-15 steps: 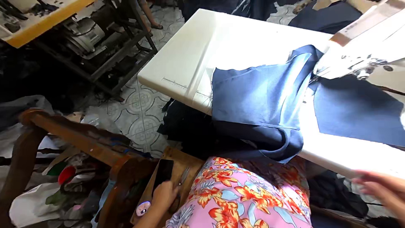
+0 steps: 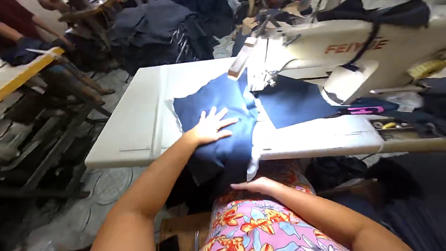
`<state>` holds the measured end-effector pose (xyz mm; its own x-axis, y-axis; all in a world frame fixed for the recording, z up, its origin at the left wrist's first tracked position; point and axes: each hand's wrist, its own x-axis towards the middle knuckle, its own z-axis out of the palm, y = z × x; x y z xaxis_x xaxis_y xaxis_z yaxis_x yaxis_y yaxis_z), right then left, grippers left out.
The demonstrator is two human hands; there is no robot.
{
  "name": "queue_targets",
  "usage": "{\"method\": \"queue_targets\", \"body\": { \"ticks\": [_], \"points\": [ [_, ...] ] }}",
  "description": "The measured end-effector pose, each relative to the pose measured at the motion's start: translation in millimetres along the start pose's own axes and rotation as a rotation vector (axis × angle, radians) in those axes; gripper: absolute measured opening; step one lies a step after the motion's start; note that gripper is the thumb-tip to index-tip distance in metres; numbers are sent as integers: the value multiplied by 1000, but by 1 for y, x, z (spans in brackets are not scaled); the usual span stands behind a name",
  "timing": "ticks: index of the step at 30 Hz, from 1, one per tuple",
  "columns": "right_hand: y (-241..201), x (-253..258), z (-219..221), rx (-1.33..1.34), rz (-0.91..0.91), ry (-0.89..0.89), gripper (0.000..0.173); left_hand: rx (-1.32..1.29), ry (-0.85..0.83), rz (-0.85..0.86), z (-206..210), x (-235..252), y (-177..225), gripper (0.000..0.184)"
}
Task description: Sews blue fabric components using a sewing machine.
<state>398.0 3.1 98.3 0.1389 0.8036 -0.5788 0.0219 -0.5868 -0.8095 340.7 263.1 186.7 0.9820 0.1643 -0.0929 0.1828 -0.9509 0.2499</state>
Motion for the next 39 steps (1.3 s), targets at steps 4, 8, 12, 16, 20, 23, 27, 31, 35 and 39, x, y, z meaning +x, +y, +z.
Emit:
{"method": "queue_targets", "body": {
  "ticks": [4, 8, 12, 16, 20, 23, 27, 31, 35, 39],
  "points": [
    [-111, -5, 39, 235, -171, -328, 47, 30, 116, -444, -27, -5, -78, 52],
    [-223, 24, 8, 24, -661, 163, 48, 66, 136, -988, -51, -80, -127, 66],
    [-240, 0, 6, -391, -1158, 403, 58, -83, -89, -1200, -74, -130, -109, 80],
    [-168, -10, 10, -657, -1299, 179, 39, -28, 104, -765, -56, -157, -72, 52],
    [-134, 3, -48, -582, -887, 299, 22, 18, 299, -413, 9, -156, -103, 63],
    [-126, 15, -112, -804, -537, 592, 29, 21, 348, -474, 18, -139, -88, 69],
    [-128, 40, -178, -553, -475, 811, 22, 18, 327, -352, 24, -104, -46, 67],
    [-131, 54, -190, -577, -431, 746, 27, -1, 334, -173, 33, -76, -17, 63],
    [-138, 70, -183, -598, -318, 762, 28, -6, 318, -164, 35, -68, -11, 64],
    [-139, 72, -178, -612, -350, 764, 20, 2, 321, -166, 35, -69, -11, 66]
  ]
}}
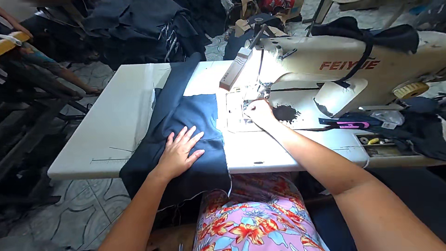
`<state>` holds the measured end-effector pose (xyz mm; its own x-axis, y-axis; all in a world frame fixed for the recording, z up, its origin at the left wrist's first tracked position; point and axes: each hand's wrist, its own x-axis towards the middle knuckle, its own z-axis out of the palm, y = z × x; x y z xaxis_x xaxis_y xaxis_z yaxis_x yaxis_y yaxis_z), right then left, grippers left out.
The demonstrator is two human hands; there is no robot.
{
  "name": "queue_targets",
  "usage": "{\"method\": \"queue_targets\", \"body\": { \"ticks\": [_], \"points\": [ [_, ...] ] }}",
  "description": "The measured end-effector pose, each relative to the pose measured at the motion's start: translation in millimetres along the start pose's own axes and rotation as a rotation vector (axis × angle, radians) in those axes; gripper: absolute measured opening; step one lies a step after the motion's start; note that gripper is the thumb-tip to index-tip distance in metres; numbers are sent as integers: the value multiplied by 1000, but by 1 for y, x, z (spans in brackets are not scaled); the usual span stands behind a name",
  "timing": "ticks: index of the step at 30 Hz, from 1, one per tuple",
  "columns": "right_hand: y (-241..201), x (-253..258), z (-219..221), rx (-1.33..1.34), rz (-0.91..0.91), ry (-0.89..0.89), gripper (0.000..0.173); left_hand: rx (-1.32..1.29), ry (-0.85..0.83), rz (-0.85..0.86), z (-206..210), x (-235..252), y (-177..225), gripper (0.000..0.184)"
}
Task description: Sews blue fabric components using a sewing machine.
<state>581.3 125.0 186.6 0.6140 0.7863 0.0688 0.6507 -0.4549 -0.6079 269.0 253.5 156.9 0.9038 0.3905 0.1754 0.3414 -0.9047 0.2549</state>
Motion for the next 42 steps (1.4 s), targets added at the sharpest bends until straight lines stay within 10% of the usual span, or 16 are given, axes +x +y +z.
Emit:
{"method": "queue_targets", "body": {
  "ticks": [8, 19, 27, 33, 42],
  "points": [
    [30, -16, -8, 43, -542, -40, 17, -11, 18, -8, -1, 0, 2, 65],
    [37, -86, -55, 220, -484, -484, 14, -31, 3, -39, -11, 10, 11, 58],
    [39, -106, -30, 32, -833, -220, 21, -26, 116, 406, 11, 124, 74, 33],
    [48, -85, -33, 13, -799, -167, 19, -14, 44, 376, 38, 147, 77, 39],
    [101, 24, -76, -421, -236, 50, 17, -101, -94, 194, -23, 119, 65, 29]
  ]
}}
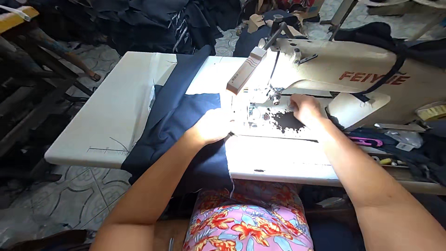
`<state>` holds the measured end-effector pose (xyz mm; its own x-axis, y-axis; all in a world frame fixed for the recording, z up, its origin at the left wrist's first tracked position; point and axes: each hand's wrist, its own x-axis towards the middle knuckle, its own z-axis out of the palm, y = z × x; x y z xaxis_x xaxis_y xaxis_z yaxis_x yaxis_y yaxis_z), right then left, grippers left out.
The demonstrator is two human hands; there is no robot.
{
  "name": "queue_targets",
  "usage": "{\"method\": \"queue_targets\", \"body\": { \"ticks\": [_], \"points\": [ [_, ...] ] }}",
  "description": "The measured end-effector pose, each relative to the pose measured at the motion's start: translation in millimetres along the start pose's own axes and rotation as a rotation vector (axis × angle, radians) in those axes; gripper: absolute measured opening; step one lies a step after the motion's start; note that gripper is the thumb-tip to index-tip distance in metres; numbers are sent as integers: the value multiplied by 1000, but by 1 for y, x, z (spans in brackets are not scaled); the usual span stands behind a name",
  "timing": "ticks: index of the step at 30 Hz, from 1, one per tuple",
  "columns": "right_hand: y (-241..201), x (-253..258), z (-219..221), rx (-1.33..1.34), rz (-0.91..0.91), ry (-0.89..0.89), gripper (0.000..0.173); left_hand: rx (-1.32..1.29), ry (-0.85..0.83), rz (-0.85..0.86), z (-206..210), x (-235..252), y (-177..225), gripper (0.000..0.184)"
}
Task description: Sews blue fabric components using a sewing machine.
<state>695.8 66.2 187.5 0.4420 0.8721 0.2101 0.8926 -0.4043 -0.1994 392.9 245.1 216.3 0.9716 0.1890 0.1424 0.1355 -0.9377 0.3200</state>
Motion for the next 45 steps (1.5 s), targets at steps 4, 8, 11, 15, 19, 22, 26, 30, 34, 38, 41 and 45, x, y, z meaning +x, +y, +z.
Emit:
{"method": "queue_targets", "body": {
  "ticks": [4, 8, 11, 15, 19, 22, 26, 30, 34, 38, 41, 45],
  "points": [
    [-1, 2, -12, -8, 273, -46, 30, 160, 64, -295, -1, -67, -27, 51],
    [-58, -31, -28, 22, 271, -6, 39, 76, 18, -327, 20, -105, -30, 60],
    [-120, -82, -3, 107, -29, 124, 36, 22, 5, -162, 38, -107, 6, 58],
    [-169, -109, 25, 65, -199, -78, 64, -9, 58, 17, 44, -89, 17, 52],
    [-155, -103, 23, -22, -77, -281, 73, 22, -44, -251, 29, -68, -4, 55],
    [-135, -88, 23, -65, -63, -265, 75, 65, -112, -360, 28, -49, -1, 58],
    [-124, -65, 15, -52, -4, -334, 73, 97, -173, -396, 29, -25, -2, 60],
    [-133, -81, 12, 9, 21, -215, 72, 114, -232, -404, 21, -17, -1, 62],
    [-150, -115, 25, 44, -47, -135, 74, 189, -70, -398, 17, -47, 32, 61],
    [-156, -113, 30, 63, 17, -171, 75, 119, 8, -382, 42, -74, 19, 64],
    [-157, -116, 27, 122, 28, -92, 68, 113, 33, -311, 46, -77, 6, 65],
    [-141, -154, 26, 589, -247, 559, 32, -16, 153, -155, 66, -87, -34, 67]
  ]
}}
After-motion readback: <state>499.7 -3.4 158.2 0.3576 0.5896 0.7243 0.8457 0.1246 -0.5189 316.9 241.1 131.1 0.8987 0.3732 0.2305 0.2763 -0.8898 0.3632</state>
